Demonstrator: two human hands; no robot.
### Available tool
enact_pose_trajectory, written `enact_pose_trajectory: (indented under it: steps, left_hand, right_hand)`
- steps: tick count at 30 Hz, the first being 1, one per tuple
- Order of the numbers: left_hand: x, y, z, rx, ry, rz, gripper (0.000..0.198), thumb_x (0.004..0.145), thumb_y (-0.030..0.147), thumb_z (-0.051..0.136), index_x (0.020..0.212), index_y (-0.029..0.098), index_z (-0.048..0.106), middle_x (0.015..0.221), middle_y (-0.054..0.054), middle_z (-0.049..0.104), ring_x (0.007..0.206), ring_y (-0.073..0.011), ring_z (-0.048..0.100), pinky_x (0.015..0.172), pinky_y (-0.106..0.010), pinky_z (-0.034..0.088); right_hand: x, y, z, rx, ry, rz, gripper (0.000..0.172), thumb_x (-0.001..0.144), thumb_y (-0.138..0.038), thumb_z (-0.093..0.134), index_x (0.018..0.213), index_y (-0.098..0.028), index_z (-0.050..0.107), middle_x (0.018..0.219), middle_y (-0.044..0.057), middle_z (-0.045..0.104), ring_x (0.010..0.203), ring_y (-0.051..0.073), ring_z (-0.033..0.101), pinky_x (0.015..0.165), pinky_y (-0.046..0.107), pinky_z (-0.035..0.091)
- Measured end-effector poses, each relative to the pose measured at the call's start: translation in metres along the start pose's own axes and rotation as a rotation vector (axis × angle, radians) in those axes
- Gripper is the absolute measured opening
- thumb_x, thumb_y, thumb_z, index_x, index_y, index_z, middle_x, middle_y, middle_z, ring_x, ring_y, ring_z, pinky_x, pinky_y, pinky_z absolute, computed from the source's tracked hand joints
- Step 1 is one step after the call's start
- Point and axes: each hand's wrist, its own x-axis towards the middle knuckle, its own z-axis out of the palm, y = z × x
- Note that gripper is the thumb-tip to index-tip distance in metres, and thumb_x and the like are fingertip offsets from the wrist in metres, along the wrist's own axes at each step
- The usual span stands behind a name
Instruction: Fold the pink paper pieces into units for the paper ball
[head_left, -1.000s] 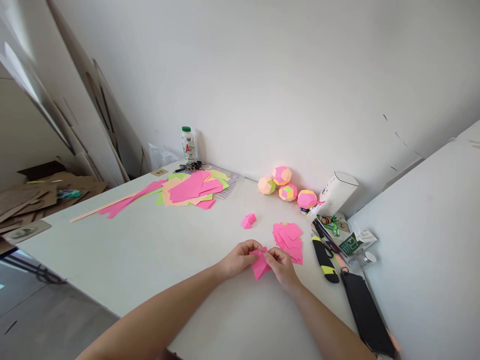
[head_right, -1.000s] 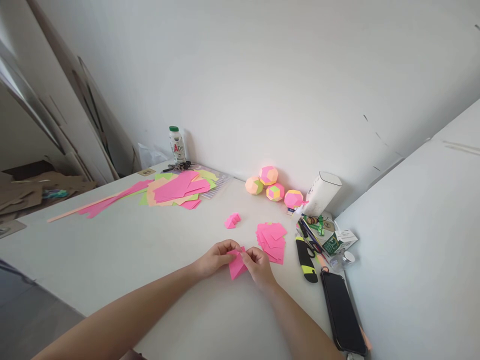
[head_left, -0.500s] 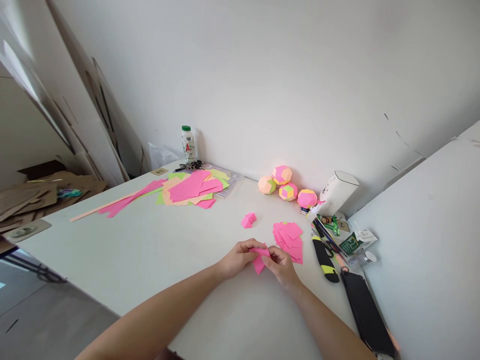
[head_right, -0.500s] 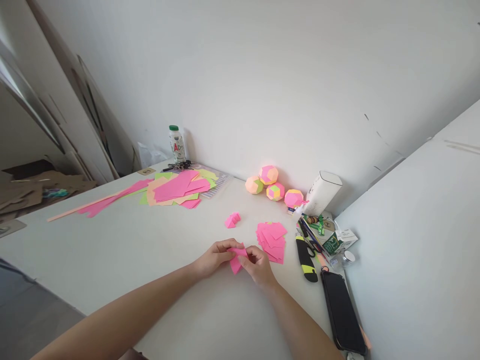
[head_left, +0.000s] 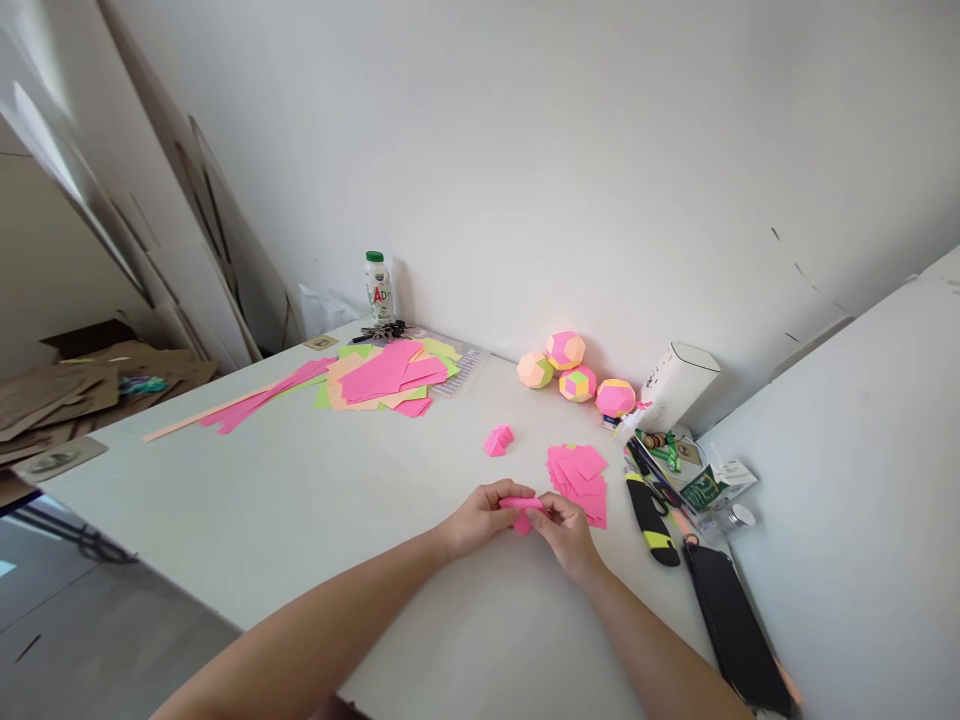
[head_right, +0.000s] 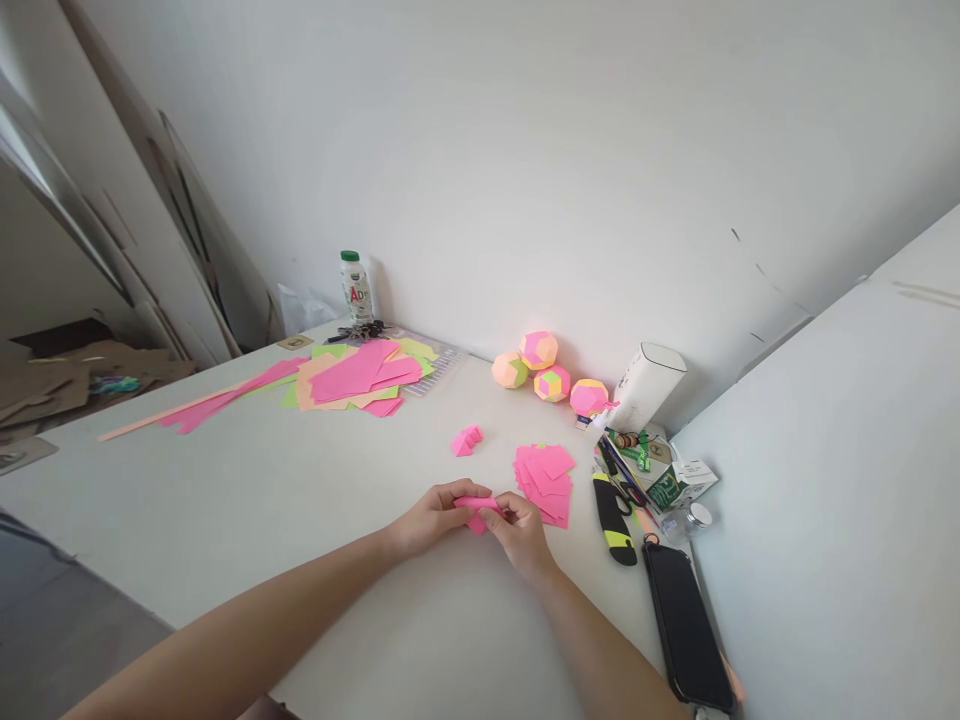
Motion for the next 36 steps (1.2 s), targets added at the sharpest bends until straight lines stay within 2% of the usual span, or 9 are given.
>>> enact_pose_trajectory:
  steps: [5, 8, 15, 20, 26, 36]
  left_hand:
    - [0.0, -0.001, 0.0, 0.3, 0.104, 0.098, 0.025, 0.078, 0.035, 0.058, 0.096, 0.02, 0.067, 0.088, -0.005, 0.059, 0.079, -0.0173, 0.057, 0.069, -0.028, 0.045]
    - [0.001, 0.0, 0.001, 0.377, 0.117, 0.122, 0.026, 0.079, 0.035, 0.055, 0.096, 0.02, 0.068, 0.088, -0.006, 0.06, 0.081, -0.0183, 0.057, 0.072, -0.028, 0.045]
    - [0.0, 0.003, 0.003, 0.321, 0.095, 0.106, 0.028, 0.081, 0.038, 0.054, 0.097, 0.019, 0.067, 0.095, -0.008, 0.066, 0.085, -0.0201, 0.059, 0.072, -0.029, 0.046]
    - [-0.001, 0.004, 0.004, 0.318, 0.085, 0.096, 0.029, 0.081, 0.038, 0.054, 0.096, 0.017, 0.068, 0.095, -0.008, 0.067, 0.085, -0.0204, 0.06, 0.073, -0.03, 0.047]
    - [-0.002, 0.003, 0.003, 0.268, 0.047, 0.114, 0.03, 0.082, 0.038, 0.054, 0.1, 0.017, 0.065, 0.098, -0.008, 0.067, 0.088, -0.0206, 0.061, 0.076, -0.031, 0.047]
    - [0.0, -0.001, 0.0, 0.287, 0.044, 0.126, 0.028, 0.083, 0.036, 0.053, 0.099, 0.017, 0.067, 0.099, -0.008, 0.066, 0.087, -0.0201, 0.061, 0.075, -0.03, 0.048]
  right_hand:
    - [0.001, 0.004, 0.0, 0.029, 0.077, 0.029, 0.024, 0.073, -0.041, 0.067, 0.067, -0.019, 0.061, 0.057, -0.003, 0.05, 0.051, 0.012, 0.044, 0.048, 0.024, 0.035]
    - [0.001, 0.007, 0.001, 0.072, 0.108, 0.029, 0.023, 0.073, -0.038, 0.069, 0.07, -0.019, 0.057, 0.059, -0.004, 0.05, 0.051, 0.011, 0.044, 0.047, 0.023, 0.036]
    - [0.0, 0.011, 0.001, 0.146, 0.131, 0.052, 0.024, 0.073, -0.035, 0.07, 0.087, -0.02, 0.057, 0.071, 0.0, 0.059, 0.058, 0.013, 0.053, 0.05, 0.023, 0.042]
    - [0.002, 0.011, 0.001, 0.123, 0.124, 0.034, 0.021, 0.073, -0.036, 0.069, 0.08, -0.018, 0.06, 0.066, 0.0, 0.059, 0.054, 0.012, 0.051, 0.048, 0.023, 0.042]
    - [0.002, 0.012, 0.0, 0.166, 0.125, 0.048, 0.02, 0.072, -0.034, 0.07, 0.083, -0.019, 0.062, 0.068, -0.001, 0.06, 0.055, 0.011, 0.052, 0.048, 0.021, 0.042]
    - [0.004, 0.013, 0.0, 0.183, 0.143, 0.036, 0.017, 0.071, -0.032, 0.071, 0.077, -0.018, 0.065, 0.063, -0.001, 0.059, 0.052, 0.01, 0.049, 0.046, 0.02, 0.041]
